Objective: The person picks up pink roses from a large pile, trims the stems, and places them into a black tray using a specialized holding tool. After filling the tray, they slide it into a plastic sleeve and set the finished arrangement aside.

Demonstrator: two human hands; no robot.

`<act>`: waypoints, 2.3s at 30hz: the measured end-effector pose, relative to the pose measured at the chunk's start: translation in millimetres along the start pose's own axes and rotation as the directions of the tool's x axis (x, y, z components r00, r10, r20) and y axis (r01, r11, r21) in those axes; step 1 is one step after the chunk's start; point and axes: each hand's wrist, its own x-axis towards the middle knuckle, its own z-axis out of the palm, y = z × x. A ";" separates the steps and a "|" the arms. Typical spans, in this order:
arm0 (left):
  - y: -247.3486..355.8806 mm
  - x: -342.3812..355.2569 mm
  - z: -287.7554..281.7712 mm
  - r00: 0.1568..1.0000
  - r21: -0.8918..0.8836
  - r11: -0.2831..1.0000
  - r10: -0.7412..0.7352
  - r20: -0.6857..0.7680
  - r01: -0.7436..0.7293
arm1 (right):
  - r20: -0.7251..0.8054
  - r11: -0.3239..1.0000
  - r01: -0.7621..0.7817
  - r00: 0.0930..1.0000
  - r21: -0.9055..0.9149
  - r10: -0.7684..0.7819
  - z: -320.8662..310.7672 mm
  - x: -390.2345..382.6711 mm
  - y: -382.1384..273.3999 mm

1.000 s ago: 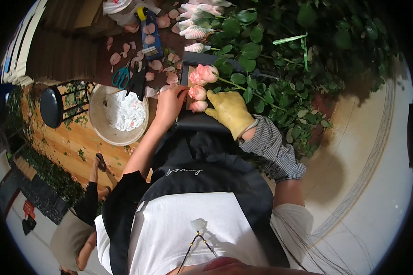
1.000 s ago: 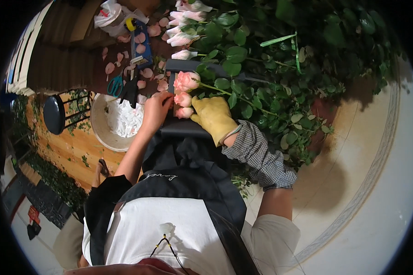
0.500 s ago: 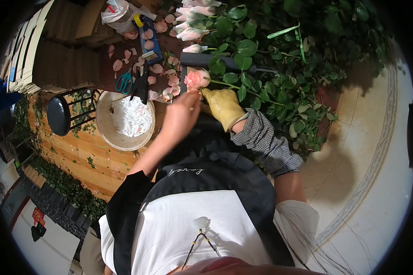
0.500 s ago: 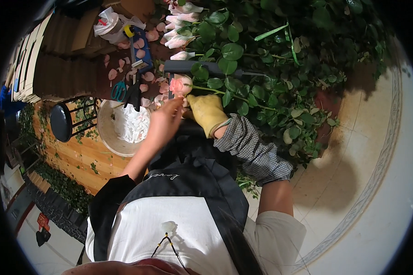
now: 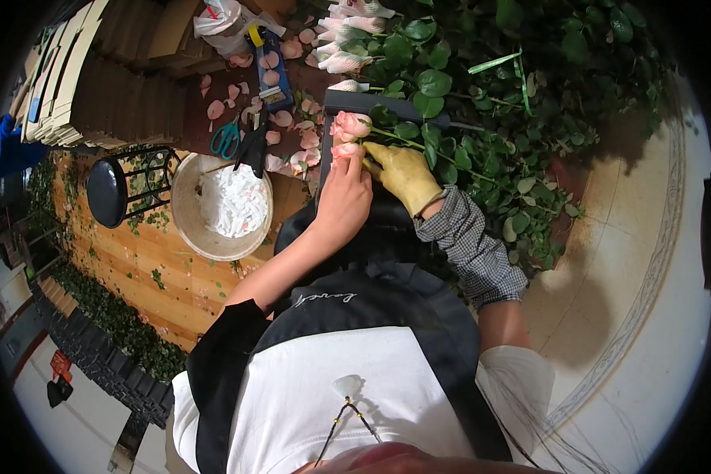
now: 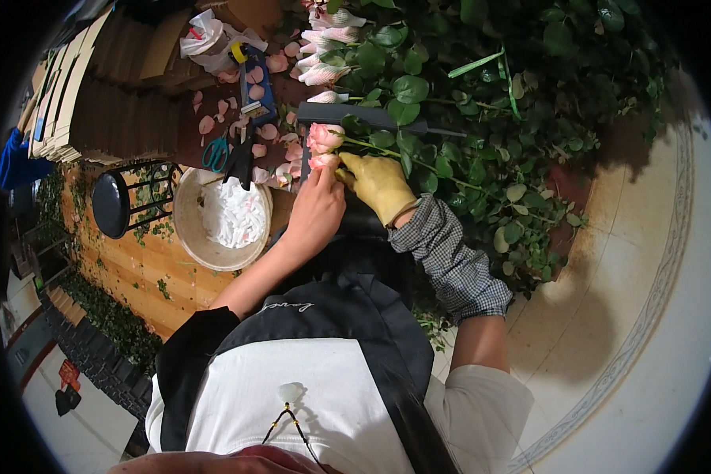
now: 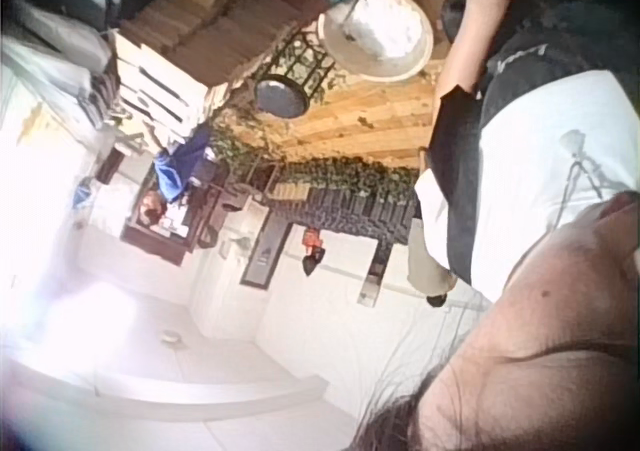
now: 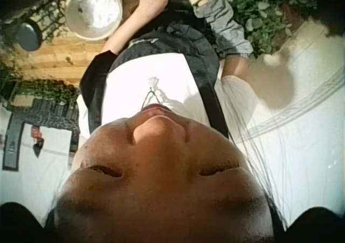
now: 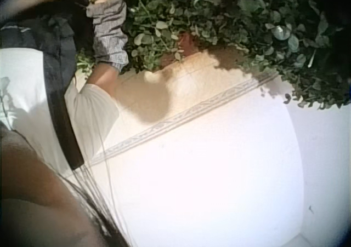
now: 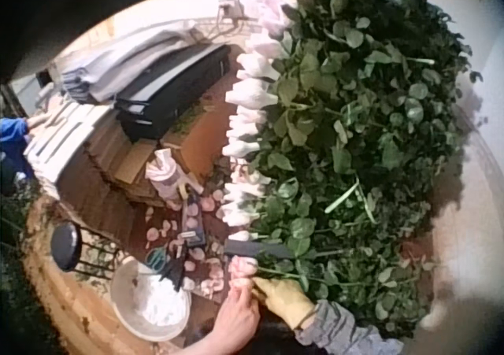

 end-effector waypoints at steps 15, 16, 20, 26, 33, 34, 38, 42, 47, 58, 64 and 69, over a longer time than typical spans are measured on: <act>-20.4 3.8 -16.0 0.993 -0.196 0.981 0.022 0.118 0.002 | 0.181 0.942 -0.175 0.956 -0.287 0.232 -21.0 23.7 -13.4; -27.2 10.7 -24.2 0.972 -0.468 0.858 -0.134 0.193 0.212 | 0.167 0.936 -0.178 0.957 -0.305 0.236 -14.9 22.8 -7.6; -70.2 26.5 -8.0 0.941 -0.490 0.837 -0.326 -0.088 0.244 | 0.146 0.942 -0.188 0.961 -0.279 0.235 -16.8 24.1 -6.7; -80.6 43.7 60.4 0.902 -0.633 0.692 -0.431 0.025 0.348 | 0.117 0.948 -0.118 0.980 -0.297 0.159 -18.6 19.4 -7.0; -83.2 36.8 57.6 0.917 -0.639 0.703 -0.399 0.008 0.312 | -0.034 0.996 -0.095 0.995 -0.001 0.095 -44.3 -5.5 -13.1; -84.5 32.2 59.2 0.912 -0.635 0.710 -0.410 -0.021 0.304 | -0.055 0.975 -0.177 0.981 0.131 0.185 -60.0 -9.2 -29.1; -71.8 32.8 46.8 0.922 -0.659 0.697 -0.388 -0.015 0.283 | -0.133 0.863 -0.072 0.978 0.500 0.159 -48.6 0.6 -11.5; -67.5 33.2 38.7 0.925 -0.614 0.728 -0.379 0.008 0.304 | -0.222 0.937 0.077 0.975 0.340 0.001 -22.9 10.3 5.7; -75.6 32.1 46.5 0.935 -0.609 0.721 -0.338 0.107 0.331 | -0.079 0.961 -0.034 0.997 -0.275 0.013 -20.6 22.6 -18.0; -75.8 29.5 48.0 0.933 -0.597 0.734 -0.351 0.076 0.324 | -0.152 0.909 -0.187 0.954 0.373 0.259 -23.4 -2.0 -15.2; -76.3 37.3 35.6 0.908 -0.554 0.721 -0.360 0.214 0.417 | -0.215 0.963 0.012 0.975 0.270 0.048 -23.9 14.5 -19.6; -81.5 27.6 22.3 0.901 -0.590 0.682 -0.352 0.254 0.433 | -0.211 0.989 -0.095 0.970 0.112 0.117 -37.8 6.0 -42.0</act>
